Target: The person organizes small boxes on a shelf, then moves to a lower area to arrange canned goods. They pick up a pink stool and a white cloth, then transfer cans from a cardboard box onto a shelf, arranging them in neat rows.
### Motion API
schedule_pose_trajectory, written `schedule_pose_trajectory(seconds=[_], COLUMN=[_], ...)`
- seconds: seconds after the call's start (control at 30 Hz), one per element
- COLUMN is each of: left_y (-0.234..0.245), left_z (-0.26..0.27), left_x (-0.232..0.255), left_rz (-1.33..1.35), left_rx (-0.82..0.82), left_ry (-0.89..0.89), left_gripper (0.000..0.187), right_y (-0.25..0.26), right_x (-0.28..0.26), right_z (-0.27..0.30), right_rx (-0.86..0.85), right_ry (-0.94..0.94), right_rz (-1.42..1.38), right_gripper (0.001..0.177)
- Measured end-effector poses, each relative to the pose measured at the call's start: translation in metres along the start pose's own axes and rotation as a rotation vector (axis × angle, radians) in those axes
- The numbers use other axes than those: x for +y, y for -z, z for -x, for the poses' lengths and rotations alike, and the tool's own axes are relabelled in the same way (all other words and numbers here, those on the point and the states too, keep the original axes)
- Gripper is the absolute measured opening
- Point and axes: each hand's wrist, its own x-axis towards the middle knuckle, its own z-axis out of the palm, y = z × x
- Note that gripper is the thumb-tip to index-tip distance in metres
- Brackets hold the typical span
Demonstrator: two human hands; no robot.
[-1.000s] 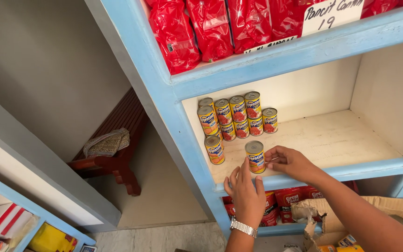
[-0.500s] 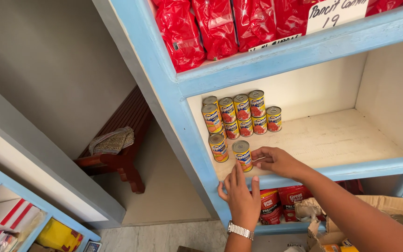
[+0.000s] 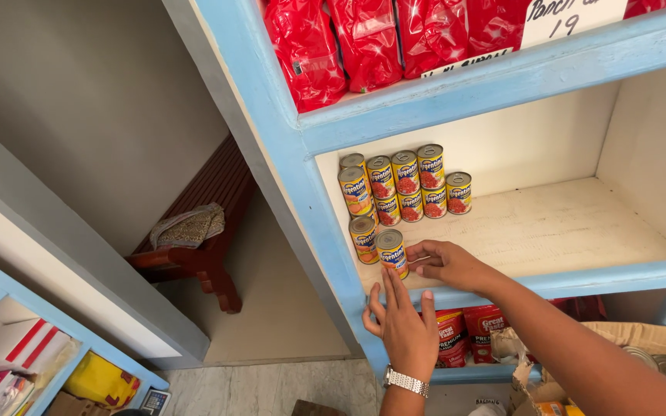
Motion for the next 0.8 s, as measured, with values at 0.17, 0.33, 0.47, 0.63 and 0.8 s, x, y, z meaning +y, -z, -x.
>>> schedule_pose_trajectory(seconds=[0.17,0.33,0.47,0.63,0.8], left_y=[0.002,0.001,-0.002,0.001,0.007], left_z=[0.002,0.004,0.006,0.005,0.004], left_x=[0.001,-0.001,-0.001,0.005,0.007], left_rz=[-0.027,-0.041,-0.064,-0.066,-0.071], left_rx=[-0.021,-0.026,0.005,0.008,-0.012], left_ry=[0.020,0.030,0.016,0.048,0.075], left_gripper=[0.074,0.071,0.072,0.077,0.075], right_y=[0.002,0.002,-0.001,-0.001,-0.003], right_x=[0.010,0.016,0.011,0.015,-0.004], right_z=[-0.004,-0.005,0.000,0.000,0.007], right_rx=[0.076,0.018,-0.022,-0.098,-0.121], right_ry=[-0.020,0.021,0.030,0.052,-0.002], right_rz=[0.013,0.104,0.129,0.224,0.244], right_gripper=[0.046,0.042,0.044,0.057,0.059])
